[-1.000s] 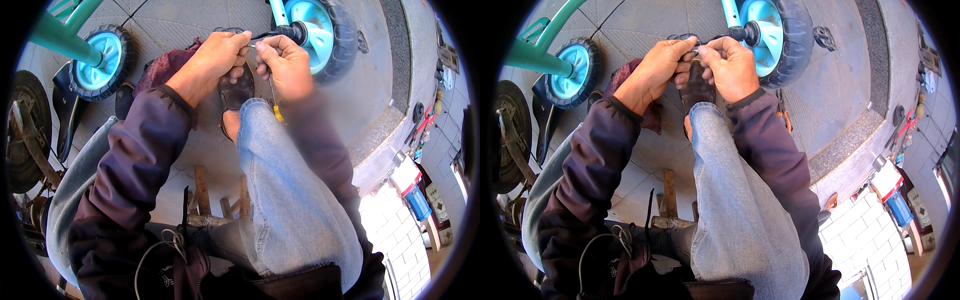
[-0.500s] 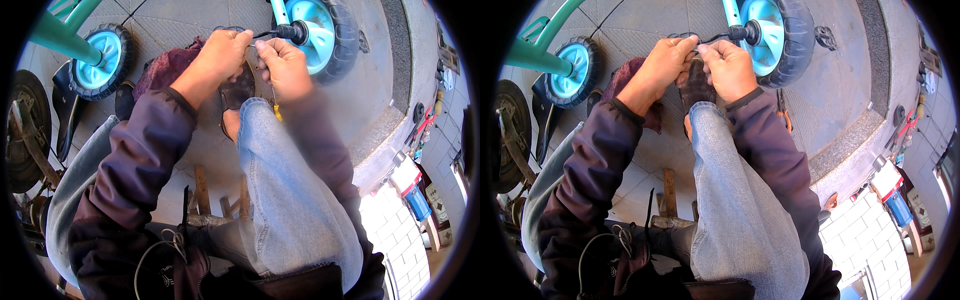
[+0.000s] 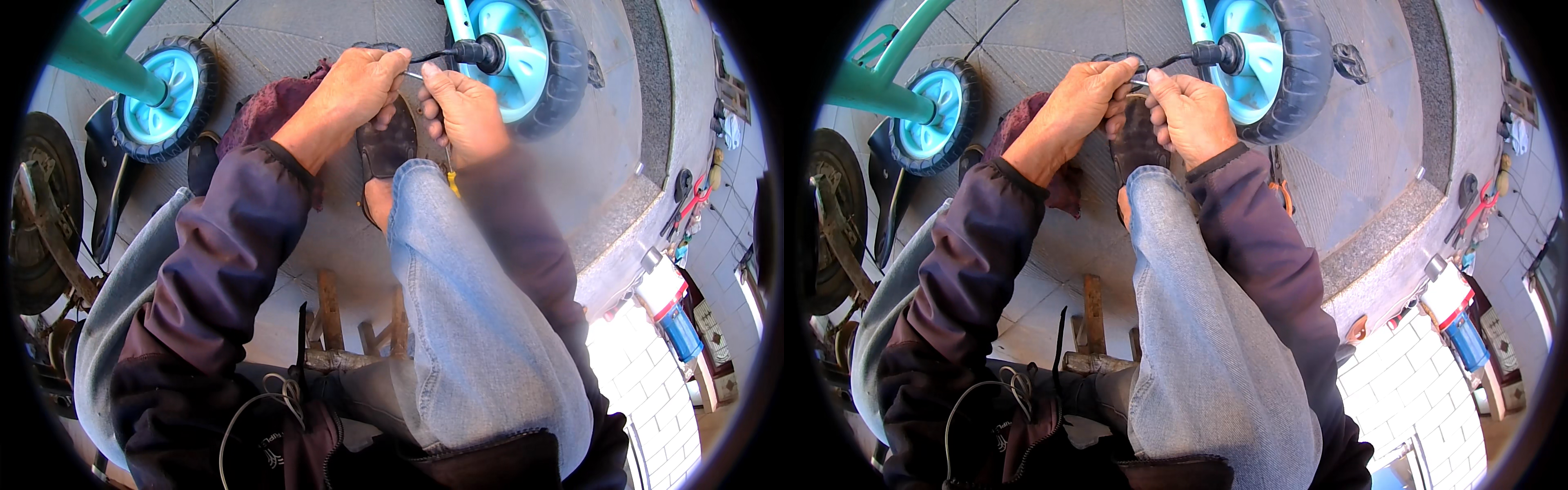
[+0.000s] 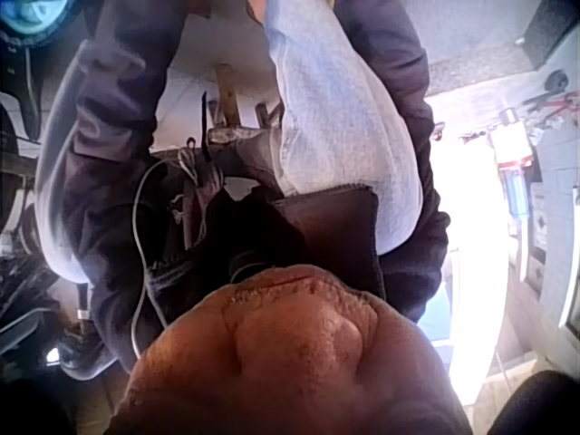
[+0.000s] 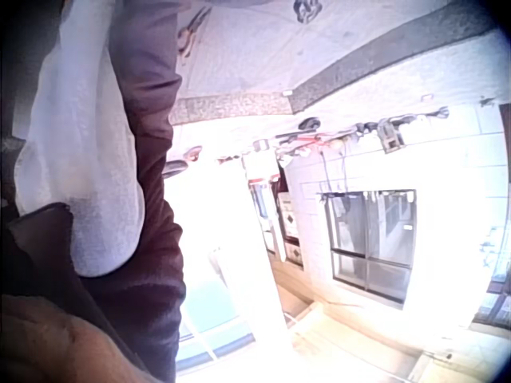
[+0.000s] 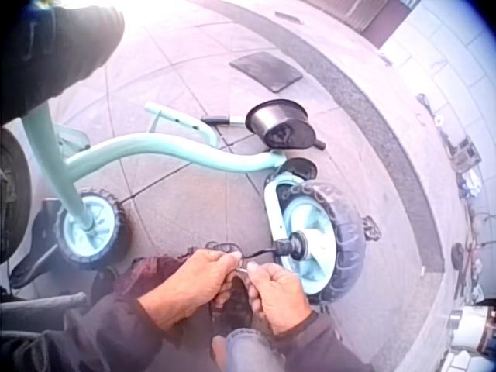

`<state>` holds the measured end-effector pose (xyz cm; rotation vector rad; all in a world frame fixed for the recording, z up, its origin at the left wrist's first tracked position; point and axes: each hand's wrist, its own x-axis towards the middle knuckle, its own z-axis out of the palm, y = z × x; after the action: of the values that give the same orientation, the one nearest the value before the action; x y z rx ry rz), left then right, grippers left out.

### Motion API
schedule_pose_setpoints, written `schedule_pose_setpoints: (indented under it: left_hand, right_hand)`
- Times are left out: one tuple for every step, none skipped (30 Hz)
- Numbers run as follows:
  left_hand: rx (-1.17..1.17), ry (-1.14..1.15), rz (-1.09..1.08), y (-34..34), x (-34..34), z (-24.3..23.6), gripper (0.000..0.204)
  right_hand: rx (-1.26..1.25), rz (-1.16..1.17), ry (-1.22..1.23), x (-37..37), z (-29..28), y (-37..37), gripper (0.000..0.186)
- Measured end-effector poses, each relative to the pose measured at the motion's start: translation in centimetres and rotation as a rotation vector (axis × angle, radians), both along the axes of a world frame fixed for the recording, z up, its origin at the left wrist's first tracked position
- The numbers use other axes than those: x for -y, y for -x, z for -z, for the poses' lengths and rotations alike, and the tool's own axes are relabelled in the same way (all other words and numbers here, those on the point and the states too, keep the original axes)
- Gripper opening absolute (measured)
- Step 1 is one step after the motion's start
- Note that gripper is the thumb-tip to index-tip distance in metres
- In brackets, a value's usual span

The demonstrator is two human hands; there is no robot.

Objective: The person is repairing a teal tricycle by hand. They manipulate a small metal component, possibly a cotter pin, and use a yellow-handled screwdriver to tighten a screw on the tricycle's wheel axle. The person is seated on a low stool during the process.

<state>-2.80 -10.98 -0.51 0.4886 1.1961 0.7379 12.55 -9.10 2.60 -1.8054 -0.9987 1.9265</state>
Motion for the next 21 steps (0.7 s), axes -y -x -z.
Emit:
schedule_pose_setpoints:
  left_hand:
    - [-0.005,0.001,0.012,0.0,0.0,0.0,0.036]
    - [-0.013,0.001,0.023,0.0,0.0,0.1,0.036]
    - [0.028,0.046,0.022,0.1,0.0,-0.1,0.036]
    - [0.069,0.091,0.02,0.3,0.0,-0.3,0.036]
    - [0.11,0.136,0.019,0.4,-0.1,-0.4,0.035]
    - [0.121,0.142,0.015,0.4,-0.1,-0.5,0.035]
    - [0.133,0.149,0.011,0.5,-0.2,-0.5,0.035]
    - [0.143,0.157,0.008,0.5,-0.3,-0.5,0.034]
    - [0.151,0.178,0.001,0.4,-0.3,-0.5,0.034]
    - [0.159,0.199,-0.007,0.4,-0.3,-0.6,0.033]
    - [0.168,0.22,-0.013,0.3,-0.3,-0.6,0.033]
    - [0.181,0.238,-0.01,0.4,-0.3,-0.7,0.033]
    - [0.193,0.255,-0.008,0.4,-0.3,-1.0,0.032]
    - [0.206,0.271,-0.006,0.5,-0.3,-1.1,0.032]
    - [0.205,0.282,-0.011,0.5,-0.4,-1.2,0.032]
    - [0.204,0.293,-0.015,0.5,-0.4,-1.2,0.033]
    - [0.203,0.304,-0.02,0.5,-0.4,-1.1,0.033]
    - [0.193,0.287,-0.02,0.5,-0.4,-1.0,0.033]
    - [0.182,0.271,-0.02,0.6,-0.4,-0.9,0.034]
    - [0.172,0.254,-0.02,0.6,-0.3,-0.7,0.034]
    - [0.158,0.219,-0.015,0.6,-0.2,-0.4,0.033]
  right_hand:
    - [-0.022,0.006,-0.047,0.1,0.3,-0.1,0.028]
    - [-0.047,0.011,-0.093,0.1,0.6,-0.1,0.025]
    - [-0.072,0.016,-0.14,0.1,0.7,-0.1,0.022]
    - [-0.086,0.005,-0.172,0.1,0.7,-0.1,0.019]
    - [-0.1,-0.007,-0.205,0.0,0.7,-0.1,0.016]
    - [-0.113,-0.019,-0.237,0.0,0.7,-0.1,0.013]
    - [-0.111,-0.017,-0.251,-0.1,0.6,-0.1,0.012]
    - [-0.109,-0.015,-0.265,-0.1,0.4,0.0,0.011]
    - [-0.107,-0.013,-0.279,-0.1,0.3,0.0,0.009]
    - [-0.1,-0.029,-0.317,-0.1,0.3,0.1,0.009]
    - [-0.092,-0.043,-0.355,-0.1,0.3,0.1,0.008]
    - [-0.083,-0.057,-0.394,-0.1,0.3,0.1,0.008]
    - [-0.077,-0.06,-0.402,-0.1,0.3,0.1,0.008]
    - [-0.071,-0.063,-0.411,-0.1,0.2,0.1,0.008]
    - [-0.064,-0.067,-0.42,-0.1,0.1,0.1,0.009]
    - [-0.067,-0.065,-0.424,-0.1,0.1,0.1,0.009]
    - [-0.07,-0.063,-0.428,-0.1,0.1,0.2,0.01]
    - [-0.072,-0.062,-0.432,-0.1,0.1,0.2,0.011]
    - [-0.075,-0.049,-0.395,-0.1,0.1,0.3,0.012]
    - [-0.078,-0.036,-0.359,-0.1,0.0,0.4,0.014]
    - [-0.081,-0.024,-0.322,-0.1,0.0,0.5,0.016]
